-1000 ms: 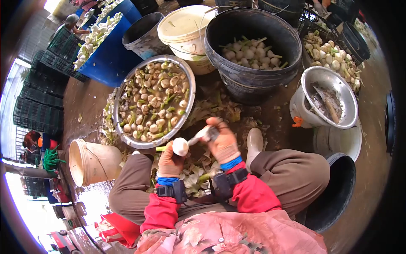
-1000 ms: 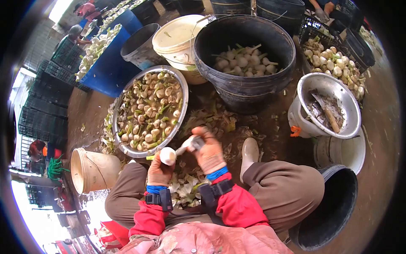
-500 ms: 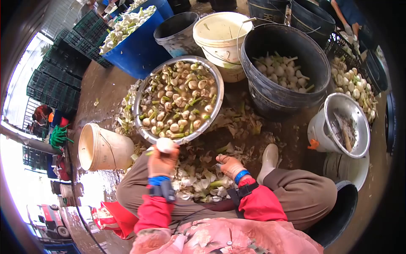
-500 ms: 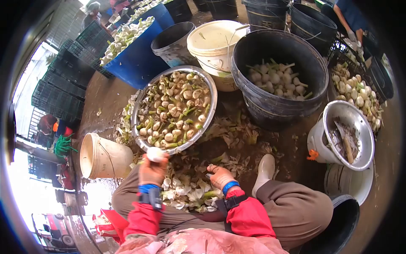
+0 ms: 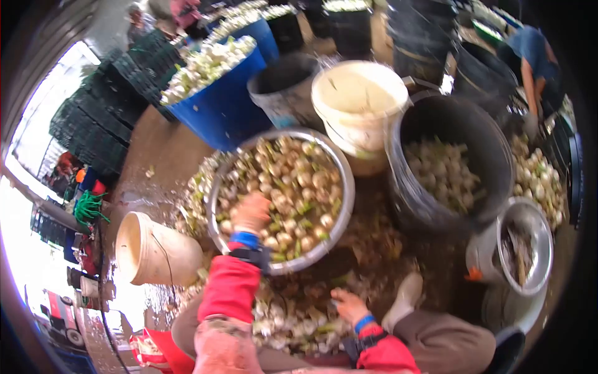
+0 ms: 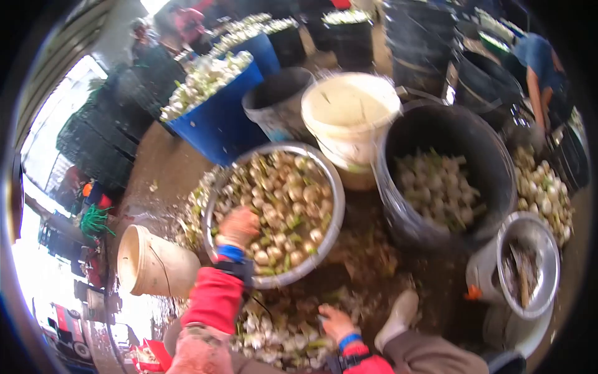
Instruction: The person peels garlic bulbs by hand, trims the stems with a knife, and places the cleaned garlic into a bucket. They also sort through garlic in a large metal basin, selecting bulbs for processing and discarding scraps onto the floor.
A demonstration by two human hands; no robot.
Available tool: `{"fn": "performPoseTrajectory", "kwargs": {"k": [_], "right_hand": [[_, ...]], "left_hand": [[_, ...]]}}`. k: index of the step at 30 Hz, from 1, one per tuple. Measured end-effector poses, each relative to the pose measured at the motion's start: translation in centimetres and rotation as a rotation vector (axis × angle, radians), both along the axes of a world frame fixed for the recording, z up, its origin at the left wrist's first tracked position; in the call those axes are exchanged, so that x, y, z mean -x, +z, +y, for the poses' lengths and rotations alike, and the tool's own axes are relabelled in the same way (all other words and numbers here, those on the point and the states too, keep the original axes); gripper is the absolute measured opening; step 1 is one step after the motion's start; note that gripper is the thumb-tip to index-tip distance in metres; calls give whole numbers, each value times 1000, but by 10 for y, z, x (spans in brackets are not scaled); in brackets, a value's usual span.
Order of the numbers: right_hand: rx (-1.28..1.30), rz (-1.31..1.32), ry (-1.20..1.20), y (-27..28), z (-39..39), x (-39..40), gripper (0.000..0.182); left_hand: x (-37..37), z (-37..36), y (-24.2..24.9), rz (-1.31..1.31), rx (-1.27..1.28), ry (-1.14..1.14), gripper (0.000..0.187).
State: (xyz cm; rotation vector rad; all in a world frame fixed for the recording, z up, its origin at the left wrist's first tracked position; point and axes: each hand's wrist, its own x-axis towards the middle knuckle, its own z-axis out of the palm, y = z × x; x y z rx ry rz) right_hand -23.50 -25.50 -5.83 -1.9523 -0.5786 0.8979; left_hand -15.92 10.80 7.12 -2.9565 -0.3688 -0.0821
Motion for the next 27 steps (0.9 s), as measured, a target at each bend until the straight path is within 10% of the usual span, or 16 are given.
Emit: {"fn": "performPoseTrajectory", "kwargs": {"k": [1,4,12,16,17,20,22,27], "right_hand": [[-25,94,-24,4,-1,-2,34],[-19,366,-153,9,0,-13,40],[37,369,-265,36,4,-26,42],[12,196,-201,27,4,-24,37],[-51,193,-226,24,5,-24,34],[-237,335,-357,58,18,-23,29],[-485,747,-659,67,27,-22,36],[-523,483,-601,80,20,-16,37]], "left_hand": [[-20,-17,-23,-319,591,175,16],[-66,-43,-43,164,41,137,24],[-80,-40,-24,550,69,445,35],[-36,-21,-13,142,693,496,26],[-10,-7,-34,55,923,153,20],[50,-83,-4,-339,2224,631,31],[85,-138,1,-371,2346,746,29],[128,-218,-17,-113,2270,565,49]]}}
